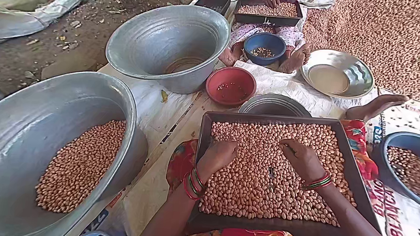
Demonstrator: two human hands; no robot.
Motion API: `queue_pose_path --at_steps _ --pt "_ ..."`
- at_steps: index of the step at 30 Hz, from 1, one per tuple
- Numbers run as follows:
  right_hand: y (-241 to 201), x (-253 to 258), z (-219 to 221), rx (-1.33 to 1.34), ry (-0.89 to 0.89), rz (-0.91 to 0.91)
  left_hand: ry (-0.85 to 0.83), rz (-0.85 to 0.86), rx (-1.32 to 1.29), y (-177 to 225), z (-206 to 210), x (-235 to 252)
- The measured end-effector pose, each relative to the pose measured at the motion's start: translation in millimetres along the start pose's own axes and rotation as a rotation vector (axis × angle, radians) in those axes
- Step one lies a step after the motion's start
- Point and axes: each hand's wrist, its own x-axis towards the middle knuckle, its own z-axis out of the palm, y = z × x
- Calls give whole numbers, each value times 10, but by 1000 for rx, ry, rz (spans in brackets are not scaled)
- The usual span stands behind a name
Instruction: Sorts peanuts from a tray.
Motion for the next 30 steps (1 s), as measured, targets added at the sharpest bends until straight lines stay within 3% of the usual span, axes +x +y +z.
queue_pose_path --at_steps 8,14,17,21,25,28,30 --pt "169 -11 -125 -16 -5 108 -29 -42 26 81 55 71" --pt "440 259 -283 -101 94 217 298 -28 -403 -14 -12 16" --pt "437 406 -140 -101 27 258 471 39 -723 -110 43 43" --pt "-191 106 393 -140 -278 107 568 150 -1123 -162 143 120" --pt "-568 -435 730 -45 -477 -166 567 123 -1312 -105 133 122" --pt "-445 -433 651 44 -366 -219 546 108 -1423 -76 134 94" --pt "-259 -314 466 54 -277 -138 510 117 -1512 -61 129 83"
